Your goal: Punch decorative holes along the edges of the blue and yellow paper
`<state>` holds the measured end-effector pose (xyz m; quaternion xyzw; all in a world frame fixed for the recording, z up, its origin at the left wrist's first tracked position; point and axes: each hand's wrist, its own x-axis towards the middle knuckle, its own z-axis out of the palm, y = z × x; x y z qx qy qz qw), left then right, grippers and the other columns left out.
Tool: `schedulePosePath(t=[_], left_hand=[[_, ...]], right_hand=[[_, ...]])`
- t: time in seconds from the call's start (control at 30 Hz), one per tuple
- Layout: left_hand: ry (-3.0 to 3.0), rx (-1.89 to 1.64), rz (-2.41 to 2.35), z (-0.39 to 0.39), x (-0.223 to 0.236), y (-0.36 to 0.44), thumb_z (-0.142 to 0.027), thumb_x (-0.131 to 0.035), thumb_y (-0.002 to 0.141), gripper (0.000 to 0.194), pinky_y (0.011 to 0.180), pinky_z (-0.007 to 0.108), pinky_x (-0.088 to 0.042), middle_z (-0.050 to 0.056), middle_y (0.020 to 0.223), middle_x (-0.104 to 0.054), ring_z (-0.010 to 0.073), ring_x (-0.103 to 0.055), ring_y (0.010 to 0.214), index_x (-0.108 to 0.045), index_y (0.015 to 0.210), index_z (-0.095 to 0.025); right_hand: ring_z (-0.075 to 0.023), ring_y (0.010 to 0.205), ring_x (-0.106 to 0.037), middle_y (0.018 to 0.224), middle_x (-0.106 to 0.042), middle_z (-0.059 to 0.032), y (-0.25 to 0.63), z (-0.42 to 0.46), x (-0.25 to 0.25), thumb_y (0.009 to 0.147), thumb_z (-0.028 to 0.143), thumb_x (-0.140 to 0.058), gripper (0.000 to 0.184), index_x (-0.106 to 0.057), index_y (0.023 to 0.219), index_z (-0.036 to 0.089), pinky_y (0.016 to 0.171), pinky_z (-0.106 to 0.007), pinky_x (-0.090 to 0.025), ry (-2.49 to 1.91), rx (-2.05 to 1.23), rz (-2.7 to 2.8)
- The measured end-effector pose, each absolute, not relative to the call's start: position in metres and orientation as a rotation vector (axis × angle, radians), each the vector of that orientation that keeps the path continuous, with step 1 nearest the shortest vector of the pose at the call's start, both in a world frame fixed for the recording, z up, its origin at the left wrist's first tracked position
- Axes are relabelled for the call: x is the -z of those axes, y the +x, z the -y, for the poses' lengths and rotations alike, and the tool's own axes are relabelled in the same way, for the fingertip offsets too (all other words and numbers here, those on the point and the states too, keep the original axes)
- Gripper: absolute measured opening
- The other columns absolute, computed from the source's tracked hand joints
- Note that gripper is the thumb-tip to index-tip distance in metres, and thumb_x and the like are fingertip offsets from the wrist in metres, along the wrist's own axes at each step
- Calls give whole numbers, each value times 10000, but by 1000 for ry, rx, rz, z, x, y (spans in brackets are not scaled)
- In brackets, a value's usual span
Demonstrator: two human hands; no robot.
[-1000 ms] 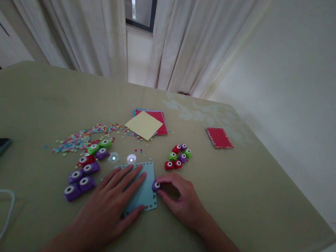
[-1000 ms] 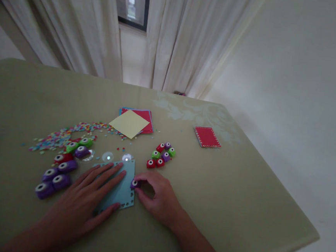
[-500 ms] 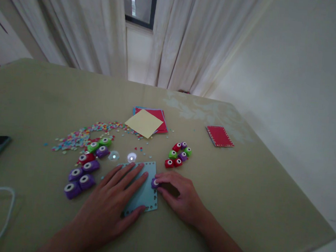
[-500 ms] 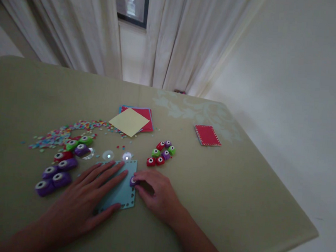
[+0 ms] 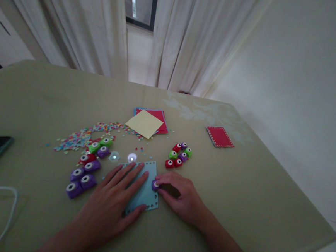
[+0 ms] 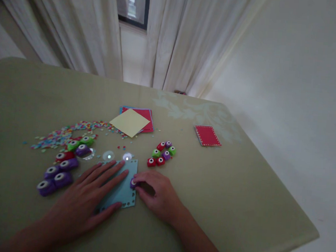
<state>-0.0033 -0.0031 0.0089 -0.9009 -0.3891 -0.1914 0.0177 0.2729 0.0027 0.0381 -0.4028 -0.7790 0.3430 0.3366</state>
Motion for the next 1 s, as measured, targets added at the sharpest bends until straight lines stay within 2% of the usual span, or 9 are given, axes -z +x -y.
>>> schedulePosePath(t=[0.23,0.37,0.43,0.5,0.57,0.63,0.8,1.0], left_hand=[[-2799,563,1196,3,-8,-4,-600,-579,1077,736,1322,432,-198,31,1782,-402,277,-426,1593,-410,1716,-276],[-2796,572,1202,3,-8,-4,-601,-579,1077,737,1329,427,-184,31,1789,-387,275,-405,1606,-410,1715,-275],[-2798,570,1205,3,-7,-4,-606,-576,1077,744,1327,433,-192,34,1790,-384,281,-401,1609,-401,1720,-273],[-2797,570,1203,2,-6,-4,-615,-575,1077,749,1319,446,-213,37,1786,-393,291,-414,1602,-398,1721,-276],[-2795,579,1197,1,-5,-4,-628,-573,1076,746,1309,458,-236,38,1778,-410,298,-434,1588,-406,1717,-286],[-2792,591,1194,1,-4,-5,-634,-573,1075,738,1301,466,-250,39,1769,-426,301,-448,1578,-418,1710,-290],[-2791,597,1182,0,-3,-3,-632,-573,1077,729,1303,478,-237,49,1758,-446,305,-460,1568,-431,1703,-287],[-2802,636,1220,0,0,-2,-625,-580,1073,726,1304,488,-261,50,1750,-461,309,-470,1560,-427,1703,-300]], right_hand=[[-195,1150,-784,1192,-841,-66,273,-4,-37,994,105,-737,242,-790,1189,238,1062,-318,-581,-1041,-895,2024],[-221,1185,-764,1233,-823,-85,272,-1,-41,969,144,-766,231,-795,1180,234,1091,-355,-564,-1071,-899,1975],[-228,1124,-766,1191,-816,-89,272,-1,-46,964,224,-792,183,-789,1147,215,1035,-358,-579,-1153,-970,1866],[-203,938,-756,1031,-803,-66,272,-5,-51,961,332,-808,174,-771,1060,193,852,-308,-592,-1300,-1127,1730],[-155,704,-660,808,-726,-14,273,-12,-57,947,436,-813,266,-740,942,180,631,-252,-501,-1451,-1334,1649],[-124,569,-536,659,-621,29,274,-23,-63,919,526,-816,374,-713,846,175,525,-241,-385,-1542,-1518,1653],[-104,539,-406,554,-500,58,270,-51,-76,771,667,-890,544,-696,701,164,507,-260,-268,-1632,-1658,1852],[-108,542,-317,515,-399,71,267,-63,-86,782,732,-838,589,-723,690,162,507,-303,-190,-1691,-1639,2090]])
